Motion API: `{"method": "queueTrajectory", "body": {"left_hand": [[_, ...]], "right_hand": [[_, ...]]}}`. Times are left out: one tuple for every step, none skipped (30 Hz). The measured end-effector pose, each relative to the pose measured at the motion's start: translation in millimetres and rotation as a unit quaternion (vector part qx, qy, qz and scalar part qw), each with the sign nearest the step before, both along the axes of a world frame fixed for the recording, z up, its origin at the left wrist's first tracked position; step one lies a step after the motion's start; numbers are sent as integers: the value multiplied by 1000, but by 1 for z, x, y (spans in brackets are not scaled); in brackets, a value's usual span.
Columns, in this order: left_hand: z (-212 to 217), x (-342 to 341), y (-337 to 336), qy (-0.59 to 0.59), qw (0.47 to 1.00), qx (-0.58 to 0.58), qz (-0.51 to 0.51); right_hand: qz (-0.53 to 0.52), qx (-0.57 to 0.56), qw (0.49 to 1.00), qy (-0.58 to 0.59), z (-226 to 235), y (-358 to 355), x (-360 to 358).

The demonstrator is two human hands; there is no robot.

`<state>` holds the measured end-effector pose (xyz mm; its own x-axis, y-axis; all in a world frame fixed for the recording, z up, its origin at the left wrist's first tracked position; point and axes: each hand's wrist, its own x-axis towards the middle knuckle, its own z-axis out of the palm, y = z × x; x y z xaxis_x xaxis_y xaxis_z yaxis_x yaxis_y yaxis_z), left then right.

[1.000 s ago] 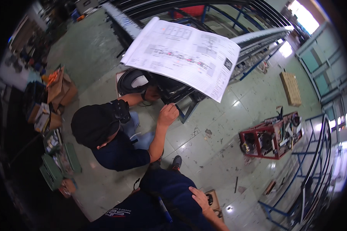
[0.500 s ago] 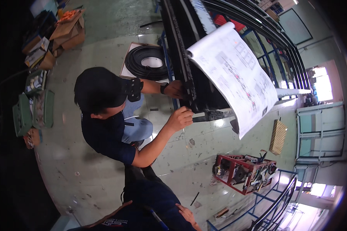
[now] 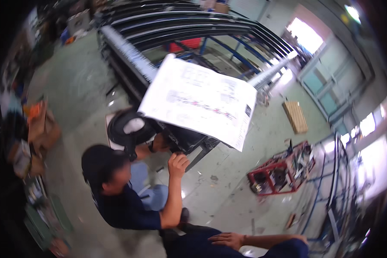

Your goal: The person looks at blueprints by a frame, walks over, and sits on the floor. The person then flips through the pages of an instruction booklet by hand, picks up a bag of hardware, and points to the diagram in the booklet.

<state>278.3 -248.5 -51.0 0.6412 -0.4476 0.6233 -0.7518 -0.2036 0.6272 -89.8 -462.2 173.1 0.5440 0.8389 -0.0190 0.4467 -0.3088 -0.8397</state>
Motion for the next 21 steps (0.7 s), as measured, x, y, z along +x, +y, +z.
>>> {"method": "queueTrajectory", "body": {"left_hand": [[43, 10, -35, 1, 997, 13, -82], [61, 10, -22, 7, 991, 50, -124], [55, 8, 15, 18, 985, 97, -141], [63, 11, 42, 28, 977, 139, -158], [83, 14, 56, 39, 967, 176, -179], [91, 11, 82, 53, 957, 216, -184], [104, 6, 95, 71, 945, 251, -195], [116, 1, 105, 90, 932, 285, -205], [130, -7, 113, 112, 918, 315, -211], [143, -16, 118, 135, 903, 344, -217], [155, -26, 121, 160, 887, 371, -223], [173, -40, 127, 185, 870, 398, -225], [185, -52, 130, 212, 852, 421, -228], [196, -64, 130, 240, 833, 443, -231], [207, -74, 128, 266, 813, 462, -234], [218, -83, 124, 292, 793, 480, -236], [228, -93, 119, 317, 773, 495, -239], [240, -106, 114, 345, 756, 504, -235], [249, -118, 101, 372, 740, 509, -234], [256, -134, 88, 402, 723, 513, -230], [266, -151, 76, 432, 706, 515, -224]], "right_hand": [[-44, -11, 999, 13, -5, -14, -4], [-65, -18, 998, -18, -7, -17, -10], [-73, 5, 997, -25, -3, -12, -9], [-84, 15, 996, -25, 2, -10, -9], [-99, 20, 995, -25, 5, -13, -14], [-95, 42, 994, -35, 2, -15, -19], [-107, 34, 993, -20, -2, -19, -29], [-118, 26, 993, -4, -8, -22, -38], [-117, 40, 992, -6, -12, -25, -46], [-136, 43, 989, -27, -16, -29, -53], [-156, 45, 986, -47, -19, -34, -60], [-152, 58, 986, -47, -13, -37, -65], [-181, 56, 981, -32, -4, -42, -71], [-210, 52, 976, -16, 0, -48, -76], [-228, 44, 972, -24, -4, -55, -83], [-224, 50, 973, -22, -5, -59, -91], [-256, 69, 964, -10, -2, -61, -97], [-280, 84, 956, 1, -1, -69, -101], [-287, 94, 953, -7, -21, -77, -118], [-305, 121, 945, -10, -34, -83, -127], [-294, 72, 953, 7, -47, -94, -139]]}}
